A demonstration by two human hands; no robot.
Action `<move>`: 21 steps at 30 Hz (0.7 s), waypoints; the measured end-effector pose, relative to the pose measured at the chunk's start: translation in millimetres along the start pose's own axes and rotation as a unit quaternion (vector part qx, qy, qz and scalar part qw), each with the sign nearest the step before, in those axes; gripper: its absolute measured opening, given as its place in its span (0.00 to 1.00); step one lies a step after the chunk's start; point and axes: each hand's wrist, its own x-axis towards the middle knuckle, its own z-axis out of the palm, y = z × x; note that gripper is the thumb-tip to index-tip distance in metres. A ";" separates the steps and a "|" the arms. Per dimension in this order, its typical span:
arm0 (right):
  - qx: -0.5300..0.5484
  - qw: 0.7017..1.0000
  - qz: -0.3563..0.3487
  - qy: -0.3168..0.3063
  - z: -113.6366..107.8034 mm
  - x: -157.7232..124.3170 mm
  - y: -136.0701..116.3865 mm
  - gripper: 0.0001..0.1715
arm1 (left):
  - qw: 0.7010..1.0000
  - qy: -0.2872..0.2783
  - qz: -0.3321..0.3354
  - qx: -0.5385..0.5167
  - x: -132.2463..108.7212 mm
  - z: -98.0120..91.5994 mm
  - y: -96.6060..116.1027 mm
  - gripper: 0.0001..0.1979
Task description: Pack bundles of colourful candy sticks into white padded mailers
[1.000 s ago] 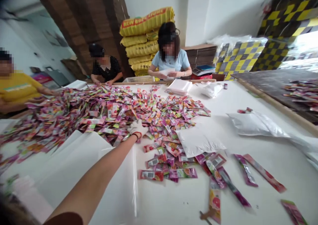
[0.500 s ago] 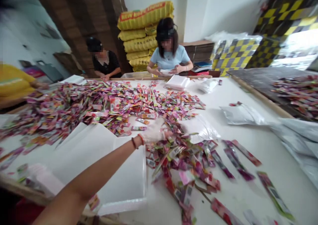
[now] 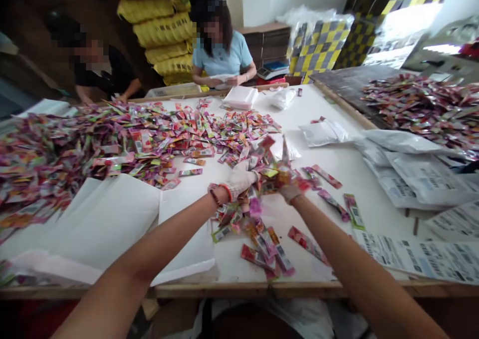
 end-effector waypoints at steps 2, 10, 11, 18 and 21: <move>0.000 0.999 -0.006 -0.035 -26.1 -8.8 12.5 0.23 | 0.995 -0.026 0.093 0.031 -19.2 -14.4 2.1 0.33; -0.260 0.965 0.005 -0.038 42.9 -128.3 54.0 0.44 | 0.936 0.049 0.053 0.344 -116.3 25.2 -83.9 0.40; -0.284 0.955 -0.002 -0.088 59.8 -132.5 55.5 0.43 | 0.930 0.037 0.073 0.359 -116.6 36.7 -90.9 0.39; -0.362 0.924 -0.039 -0.114 25.6 -93.6 79.3 0.39 | 0.894 -0.032 0.193 0.402 -70.3 23.5 -83.6 0.44; -0.340 0.932 -0.020 -0.129 -15.2 -94.9 81.9 0.36 | 0.890 0.047 0.205 0.406 -72.2 -1.0 -74.3 0.30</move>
